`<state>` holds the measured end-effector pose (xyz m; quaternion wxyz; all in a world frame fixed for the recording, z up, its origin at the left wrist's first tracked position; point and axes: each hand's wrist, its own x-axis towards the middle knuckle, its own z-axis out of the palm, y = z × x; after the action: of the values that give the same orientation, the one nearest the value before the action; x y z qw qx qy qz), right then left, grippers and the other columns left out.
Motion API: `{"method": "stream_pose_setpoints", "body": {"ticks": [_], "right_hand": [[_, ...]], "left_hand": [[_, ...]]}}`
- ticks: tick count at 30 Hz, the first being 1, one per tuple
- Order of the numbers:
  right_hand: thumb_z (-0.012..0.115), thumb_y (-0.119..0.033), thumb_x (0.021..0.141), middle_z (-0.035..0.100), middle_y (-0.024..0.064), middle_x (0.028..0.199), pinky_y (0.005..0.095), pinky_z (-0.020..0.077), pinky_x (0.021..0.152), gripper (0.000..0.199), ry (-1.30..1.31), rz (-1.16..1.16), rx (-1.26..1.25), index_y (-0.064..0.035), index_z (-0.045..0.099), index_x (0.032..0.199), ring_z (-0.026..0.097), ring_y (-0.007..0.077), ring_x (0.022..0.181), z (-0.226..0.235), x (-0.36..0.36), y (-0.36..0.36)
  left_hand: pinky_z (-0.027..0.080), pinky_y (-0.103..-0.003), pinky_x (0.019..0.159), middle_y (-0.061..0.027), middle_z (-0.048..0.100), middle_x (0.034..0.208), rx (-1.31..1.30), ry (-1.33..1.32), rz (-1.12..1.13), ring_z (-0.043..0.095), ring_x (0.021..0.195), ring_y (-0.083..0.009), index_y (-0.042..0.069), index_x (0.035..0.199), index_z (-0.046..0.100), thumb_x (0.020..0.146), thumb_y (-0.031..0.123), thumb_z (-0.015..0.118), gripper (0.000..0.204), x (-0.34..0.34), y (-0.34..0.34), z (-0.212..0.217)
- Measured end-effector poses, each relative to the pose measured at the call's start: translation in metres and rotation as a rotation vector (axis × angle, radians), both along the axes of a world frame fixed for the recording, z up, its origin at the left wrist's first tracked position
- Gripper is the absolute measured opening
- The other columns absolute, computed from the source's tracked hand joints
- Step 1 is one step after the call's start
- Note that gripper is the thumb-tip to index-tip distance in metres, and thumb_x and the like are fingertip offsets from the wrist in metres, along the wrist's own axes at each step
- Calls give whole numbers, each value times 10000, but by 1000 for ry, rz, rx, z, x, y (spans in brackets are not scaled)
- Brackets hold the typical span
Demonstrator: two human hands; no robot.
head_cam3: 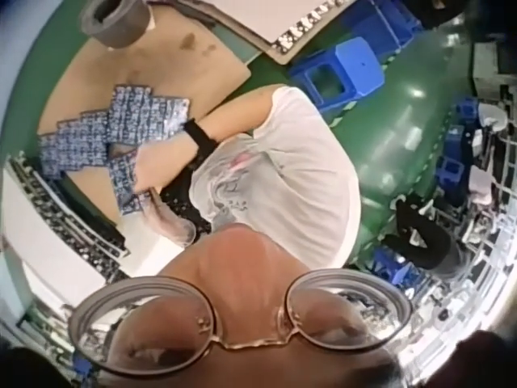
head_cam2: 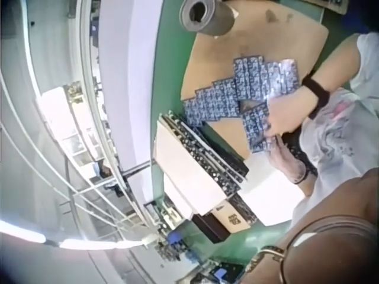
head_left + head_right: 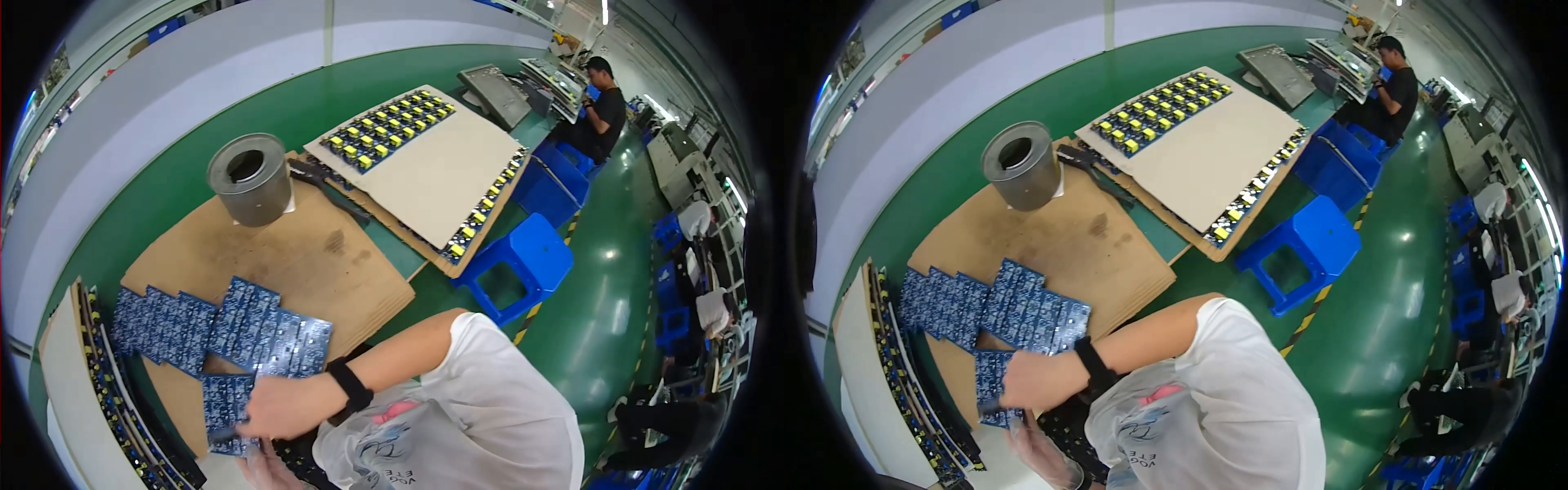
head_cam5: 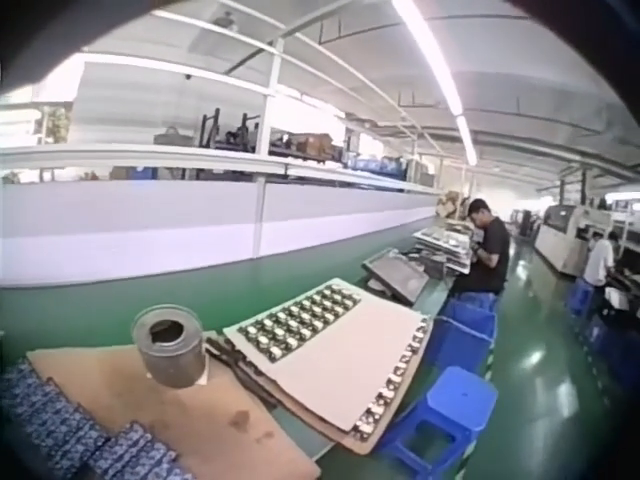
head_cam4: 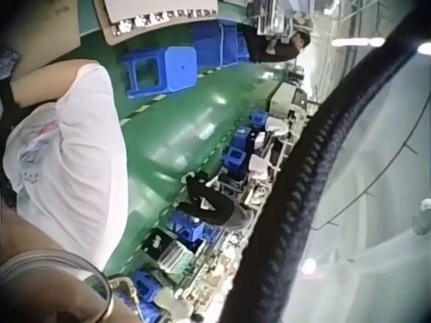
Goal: The person picks up a circuit board, dips a brush into a container, and brushes the back of the board before placing it on a cardboard sheet. After repeating this for several boards, the person turns them over to brush the front and then inspects the components.
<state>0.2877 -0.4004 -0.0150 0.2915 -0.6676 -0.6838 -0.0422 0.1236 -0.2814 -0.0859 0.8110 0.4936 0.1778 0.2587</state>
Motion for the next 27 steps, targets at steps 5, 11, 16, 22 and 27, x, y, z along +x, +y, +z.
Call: {"method": "stream_pose_setpoints", "body": {"ticks": [5, 11, 16, 22, 27], "right_hand": [[568, -169, 757, 539, 86, 542, 397, 462, 456, 204, 15, -286, -38, -55, 577, 927, 609, 293, 533, -3, 28, -2], [547, -71, 754, 564, 102, 657, 368, 468, 474, 368, -11, -284, -353, -90, 606, 1117, 597, 274, 536, 9, 11, -45], [544, -40, 746, 560, 84, 643, 359, 460, 493, 381, -48, -239, -207, -102, 608, 1116, 599, 254, 569, 26, -12, -32], [530, -10, 742, 550, 107, 648, 368, 435, 490, 464, -16, -281, -324, -121, 595, 1188, 569, 244, 551, 31, -16, -34], [536, 9, 735, 530, 103, 629, 384, 418, 475, 501, 3, -331, -332, -128, 586, 1214, 551, 251, 534, 11, -10, -31]], "left_hand": [[400, -439, 997, -191, 451, 1272, -58, 42, 147, 460, 1179, -289, -93, 1312, 350, 842, 88, 502, 526, -6, -8, 4], [392, -468, 1016, -109, 488, 1258, -187, -177, 28, 468, 1187, -239, -34, 1316, 373, 879, 86, 504, 472, 5, -10, 11], [360, -454, 1042, -104, 475, 1313, -266, -159, 16, 467, 1208, -229, 9, 1352, 351, 978, 261, 443, 460, 8, -11, 23], [374, -433, 1034, -90, 477, 1322, -323, -64, 78, 474, 1209, -211, 16, 1368, 339, 998, 330, 392, 488, 10, -6, 27], [392, -426, 1023, -89, 479, 1324, -333, -55, 61, 480, 1211, -213, 19, 1370, 342, 1005, 324, 375, 477, 8, -7, 25]]}}
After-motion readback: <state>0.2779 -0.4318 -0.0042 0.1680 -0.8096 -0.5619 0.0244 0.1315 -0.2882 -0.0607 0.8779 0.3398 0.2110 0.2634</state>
